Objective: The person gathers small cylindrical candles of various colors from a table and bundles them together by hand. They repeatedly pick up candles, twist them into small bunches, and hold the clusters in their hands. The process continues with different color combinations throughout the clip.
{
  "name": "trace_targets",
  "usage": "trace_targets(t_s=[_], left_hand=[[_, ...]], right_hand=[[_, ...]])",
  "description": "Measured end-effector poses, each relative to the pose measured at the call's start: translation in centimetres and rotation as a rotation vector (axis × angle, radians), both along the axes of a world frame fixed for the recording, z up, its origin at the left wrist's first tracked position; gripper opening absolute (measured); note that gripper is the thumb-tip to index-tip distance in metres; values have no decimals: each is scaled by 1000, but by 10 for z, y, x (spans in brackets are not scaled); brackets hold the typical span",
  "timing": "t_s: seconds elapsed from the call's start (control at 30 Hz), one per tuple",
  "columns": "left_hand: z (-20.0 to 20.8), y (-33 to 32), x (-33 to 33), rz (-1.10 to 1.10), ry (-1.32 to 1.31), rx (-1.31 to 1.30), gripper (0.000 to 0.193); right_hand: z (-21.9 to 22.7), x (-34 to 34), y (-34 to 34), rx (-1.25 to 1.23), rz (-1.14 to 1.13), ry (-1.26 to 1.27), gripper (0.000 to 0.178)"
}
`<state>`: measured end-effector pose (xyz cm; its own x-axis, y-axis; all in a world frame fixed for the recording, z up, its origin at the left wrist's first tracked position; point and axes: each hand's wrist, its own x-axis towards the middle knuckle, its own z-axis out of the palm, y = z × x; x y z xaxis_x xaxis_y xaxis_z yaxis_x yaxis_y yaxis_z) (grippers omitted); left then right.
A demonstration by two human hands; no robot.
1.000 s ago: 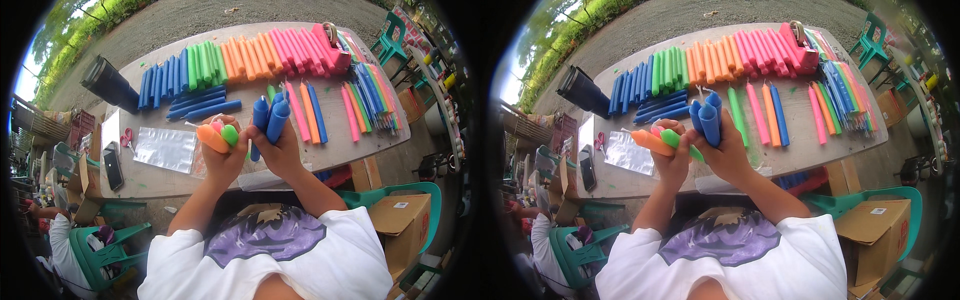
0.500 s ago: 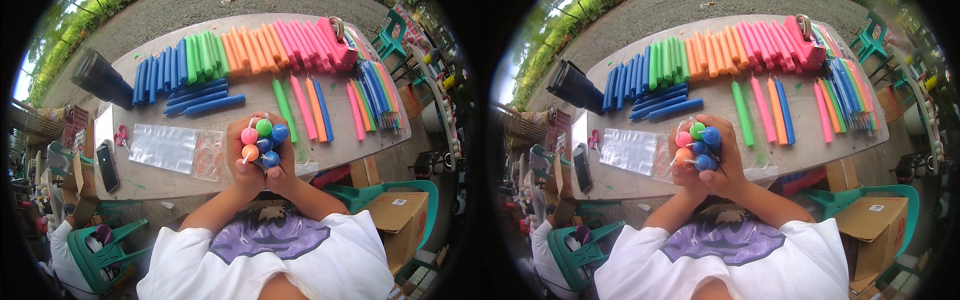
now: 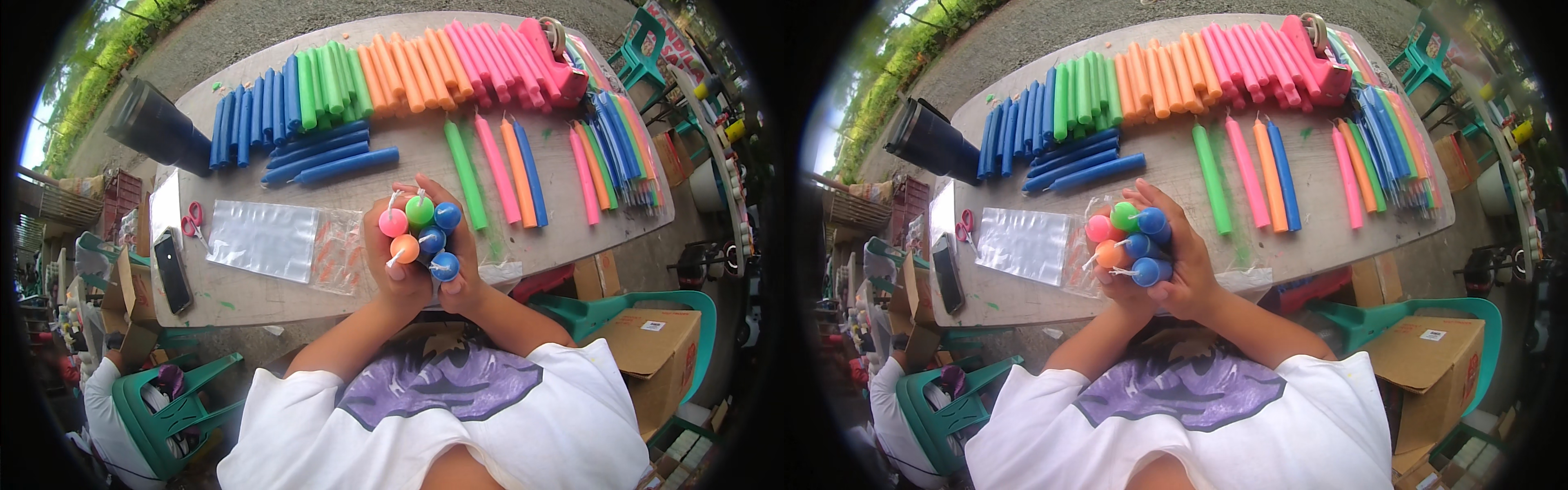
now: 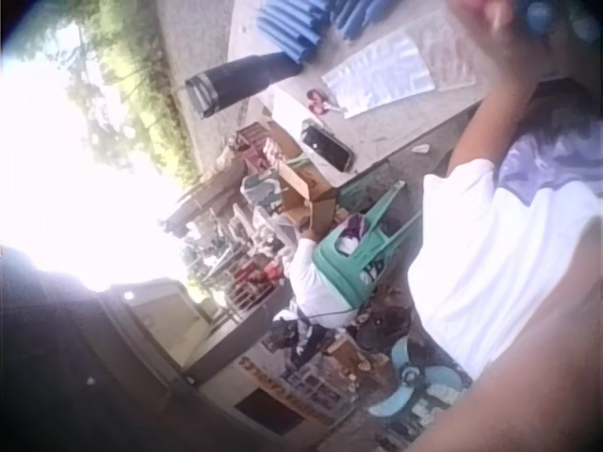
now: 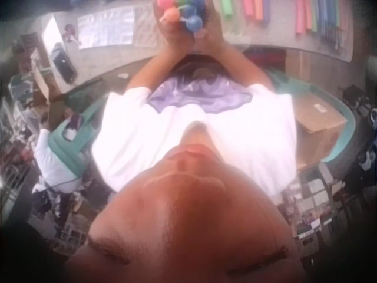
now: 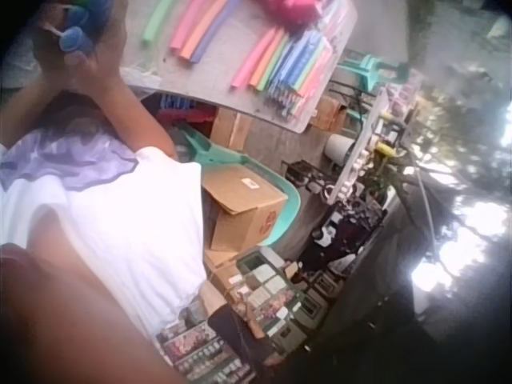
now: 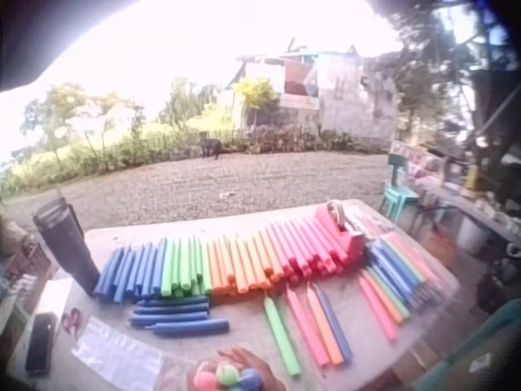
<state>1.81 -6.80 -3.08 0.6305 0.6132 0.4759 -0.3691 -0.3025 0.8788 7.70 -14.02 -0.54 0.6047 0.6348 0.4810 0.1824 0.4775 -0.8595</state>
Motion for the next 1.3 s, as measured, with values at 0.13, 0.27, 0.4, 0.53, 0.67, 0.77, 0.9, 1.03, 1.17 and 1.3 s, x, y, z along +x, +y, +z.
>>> trace_targets(t_s=[0.13, 0.27, 0.4, 0.53, 0.67, 0.77, 0.9, 1.03, 1.17, 1.3], left_hand=[[-8, -1, 5, -91, -104, -146, 83], [-15, 4, -3, -292, -110, -330, 80], [1, -12, 2, -90, -73, -327, 84], [-10, -12, -18, -215, -59, -488, 77], [-20, -10, -19, -215, -7, -485, 73], [-18, -10, -16, -244, -54, -406, 71], [-21, -5, -11, -364, -157, -450, 70], [-20, -8, -11, -334, -158, -424, 72], [-18, -15, -7, -227, -225, -293, 72], [-9, -9, -5, -179, -235, -55, 76]], right_hand=[[-1, 0, 0, -21, -69, -50, 105], [-7, 0, 1, -14, -94, -62, 100], [-19, -1, 6, 2, -166, -85, 94], [-20, 5, 8, 7, -197, -166, 92], [-17, 0, 8, -5, -194, -110, 93], [-18, 2, 6, -17, -176, -154, 95], [-16, 5, 7, 2, -183, -221, 92], [-21, 5, 6, -20, -190, -234, 98], [-20, 2, 6, 10, -235, -214, 89], [-33, 1, 3, -35, -278, -194, 91]])
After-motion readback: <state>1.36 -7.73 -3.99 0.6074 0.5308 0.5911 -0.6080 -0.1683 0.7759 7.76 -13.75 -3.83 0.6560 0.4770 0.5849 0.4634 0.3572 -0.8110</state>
